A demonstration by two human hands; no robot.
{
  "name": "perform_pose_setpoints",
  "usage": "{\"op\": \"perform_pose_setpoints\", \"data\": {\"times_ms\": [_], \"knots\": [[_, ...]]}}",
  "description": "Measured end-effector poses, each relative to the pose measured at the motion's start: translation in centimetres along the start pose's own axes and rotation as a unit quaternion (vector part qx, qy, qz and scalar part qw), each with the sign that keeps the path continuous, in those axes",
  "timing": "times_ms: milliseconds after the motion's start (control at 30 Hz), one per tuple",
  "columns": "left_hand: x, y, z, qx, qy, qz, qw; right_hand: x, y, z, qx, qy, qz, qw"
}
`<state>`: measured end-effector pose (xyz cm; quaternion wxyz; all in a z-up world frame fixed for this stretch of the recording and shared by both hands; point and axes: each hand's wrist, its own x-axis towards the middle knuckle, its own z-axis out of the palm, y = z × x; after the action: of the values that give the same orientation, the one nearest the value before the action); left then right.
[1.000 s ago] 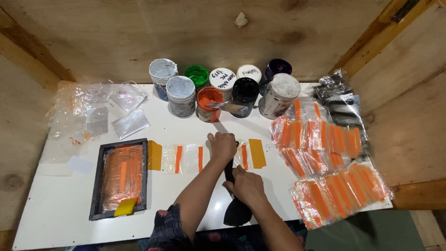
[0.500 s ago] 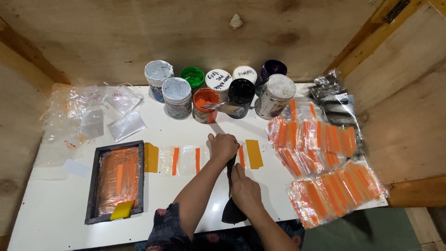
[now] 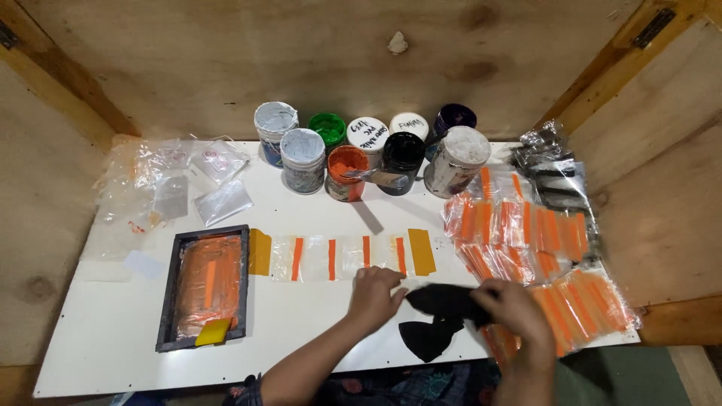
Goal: The person uses a yellow squeegee to spread orange ink across a screen printing frame. They then use a black cloth to wipe the edges of the printed orange stripes on the plastic sheet below.
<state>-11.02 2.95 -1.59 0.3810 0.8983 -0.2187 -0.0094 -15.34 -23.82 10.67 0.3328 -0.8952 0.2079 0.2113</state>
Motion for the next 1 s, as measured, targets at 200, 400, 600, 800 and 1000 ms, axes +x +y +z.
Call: {"op": "perform_pose_setpoints", "data": {"times_ms": [200,400,600,800,1000], "knots": [[-2.9,1.1,2.0,0.093,-0.031,0.123,0.988,6.8,2.6,-1.0,0.425,0.3,-0.144,0.842],[-3.0,4.7,0.4,0.115,-0.19,0.061,0.973,18.6,4.5,4.8,0.324,0.267,-0.239,0.876],[-0.8,8.4,-2.2,0.181,-0.308,-0.033,0.933,18.7,-0.3,6.5,-0.282,0.207,-0.448,0.823],[-0.2,7.3,-1.0,0.198,-0.271,-0.042,0.941,18.2,-2.1,7.8,-0.354,0.087,-0.458,0.811],[0.2,6.4,-0.5,0.189,-0.266,-0.051,0.944,17.2,-2.2,8.5,-0.301,0.039,-0.305,0.903]]}}
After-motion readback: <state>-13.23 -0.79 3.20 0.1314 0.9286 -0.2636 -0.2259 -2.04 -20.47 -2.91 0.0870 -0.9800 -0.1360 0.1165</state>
